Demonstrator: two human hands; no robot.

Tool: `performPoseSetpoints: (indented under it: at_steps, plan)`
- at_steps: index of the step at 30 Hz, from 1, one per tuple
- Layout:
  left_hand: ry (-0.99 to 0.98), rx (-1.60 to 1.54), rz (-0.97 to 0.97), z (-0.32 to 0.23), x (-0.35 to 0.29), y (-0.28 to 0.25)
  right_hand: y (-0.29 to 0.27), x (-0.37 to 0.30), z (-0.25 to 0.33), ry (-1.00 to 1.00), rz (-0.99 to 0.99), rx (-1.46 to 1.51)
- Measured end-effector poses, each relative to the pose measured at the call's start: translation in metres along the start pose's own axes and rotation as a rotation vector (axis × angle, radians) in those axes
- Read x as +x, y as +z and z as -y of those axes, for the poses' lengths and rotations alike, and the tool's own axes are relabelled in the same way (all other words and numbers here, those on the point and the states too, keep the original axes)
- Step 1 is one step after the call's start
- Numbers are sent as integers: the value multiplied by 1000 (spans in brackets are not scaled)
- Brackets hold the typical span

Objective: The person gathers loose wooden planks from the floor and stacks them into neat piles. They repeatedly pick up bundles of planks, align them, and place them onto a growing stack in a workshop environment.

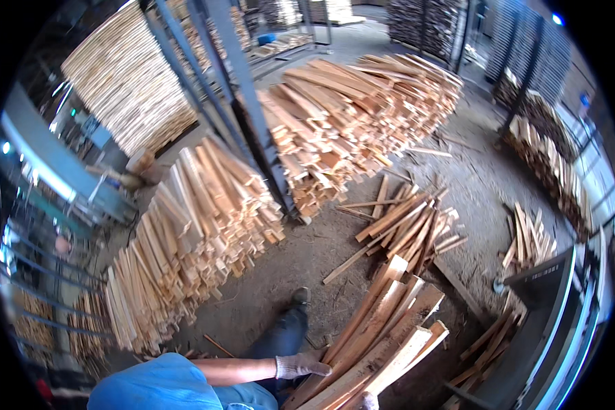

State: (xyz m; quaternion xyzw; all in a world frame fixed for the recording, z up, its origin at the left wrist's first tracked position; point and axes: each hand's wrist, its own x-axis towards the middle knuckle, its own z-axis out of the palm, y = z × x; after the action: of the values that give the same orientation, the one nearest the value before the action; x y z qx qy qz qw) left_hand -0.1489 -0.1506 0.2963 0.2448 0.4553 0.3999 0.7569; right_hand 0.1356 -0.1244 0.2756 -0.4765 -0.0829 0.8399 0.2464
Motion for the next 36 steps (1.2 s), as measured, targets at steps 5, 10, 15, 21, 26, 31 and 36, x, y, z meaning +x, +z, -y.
performPoseSetpoints:
  at_steps: [5, 10, 15, 21, 26, 31, 36]
  plan:
    - [121, -278, -60, -19, -62, -39, 82, 9, 3, -3, 104, -276]
    - [313, -383, -253, 8, -113, -122, 202, 55, -32, -41, 375, -414]
    - [418, -484, -502, -4, -206, -207, 332, 108, -84, -28, 391, -893]
    - [679, -549, -1033, 0, -325, -348, 554, 171, -215, 255, 760, -1043]
    - [814, -615, -1179, 1, -487, -434, 705, 149, -382, 280, 1030, -1279]
    - [137, -335, -1673, 66, -551, -524, 708, 187, -495, -2, 1200, -1851]
    - [-503, 180, -1683, 123, -503, -491, 550, 180, -448, -701, 1641, -2100]
